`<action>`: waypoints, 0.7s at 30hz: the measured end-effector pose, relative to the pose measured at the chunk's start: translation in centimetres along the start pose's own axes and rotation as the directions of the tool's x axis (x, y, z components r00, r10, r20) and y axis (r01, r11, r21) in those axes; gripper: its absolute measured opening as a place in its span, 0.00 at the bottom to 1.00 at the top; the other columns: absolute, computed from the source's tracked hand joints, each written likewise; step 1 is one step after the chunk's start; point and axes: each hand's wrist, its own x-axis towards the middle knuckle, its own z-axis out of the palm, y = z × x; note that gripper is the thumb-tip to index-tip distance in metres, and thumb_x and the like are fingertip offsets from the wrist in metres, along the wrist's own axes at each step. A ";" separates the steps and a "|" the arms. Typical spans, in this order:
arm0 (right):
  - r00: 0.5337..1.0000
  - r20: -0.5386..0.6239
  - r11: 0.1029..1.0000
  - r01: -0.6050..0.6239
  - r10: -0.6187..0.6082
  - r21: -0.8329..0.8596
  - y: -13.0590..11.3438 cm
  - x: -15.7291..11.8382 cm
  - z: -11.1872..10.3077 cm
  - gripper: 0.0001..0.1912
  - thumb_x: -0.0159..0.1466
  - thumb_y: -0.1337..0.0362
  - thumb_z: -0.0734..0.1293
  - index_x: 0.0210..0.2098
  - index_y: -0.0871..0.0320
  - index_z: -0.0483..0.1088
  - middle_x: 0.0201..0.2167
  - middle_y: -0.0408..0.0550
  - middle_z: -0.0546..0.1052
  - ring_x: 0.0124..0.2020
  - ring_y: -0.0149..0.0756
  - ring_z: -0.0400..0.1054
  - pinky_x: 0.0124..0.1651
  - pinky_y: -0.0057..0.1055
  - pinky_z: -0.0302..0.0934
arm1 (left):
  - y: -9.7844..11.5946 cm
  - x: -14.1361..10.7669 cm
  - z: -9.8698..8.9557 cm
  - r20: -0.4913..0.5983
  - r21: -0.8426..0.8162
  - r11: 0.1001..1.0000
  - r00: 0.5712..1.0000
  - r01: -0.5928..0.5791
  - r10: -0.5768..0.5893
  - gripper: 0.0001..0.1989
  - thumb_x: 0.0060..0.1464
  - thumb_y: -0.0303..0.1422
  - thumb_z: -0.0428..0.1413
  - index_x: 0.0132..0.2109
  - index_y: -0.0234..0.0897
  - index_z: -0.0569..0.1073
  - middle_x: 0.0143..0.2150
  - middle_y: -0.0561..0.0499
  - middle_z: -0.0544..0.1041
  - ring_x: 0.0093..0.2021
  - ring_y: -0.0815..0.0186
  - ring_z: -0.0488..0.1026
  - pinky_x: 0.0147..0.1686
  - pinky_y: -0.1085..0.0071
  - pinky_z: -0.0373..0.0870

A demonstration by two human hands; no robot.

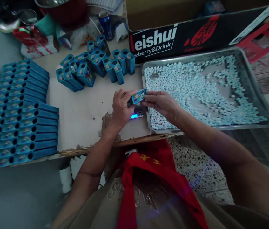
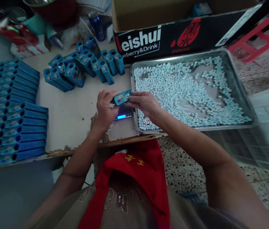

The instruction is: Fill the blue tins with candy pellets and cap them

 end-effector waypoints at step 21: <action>0.993 0.076 0.946 0.109 -0.090 -0.305 -5.5 -1.2 0.5 0.09 0.72 0.77 0.77 0.43 0.56 0.86 0.42 0.50 0.89 0.48 0.40 0.91 0.59 0.36 0.88 | -4.6 -3.4 -4.1 0.116 -0.490 0.752 0.888 0.441 -0.446 0.32 0.57 0.43 0.82 0.64 0.49 0.82 0.60 0.45 0.88 0.62 0.51 0.86 0.64 0.52 0.85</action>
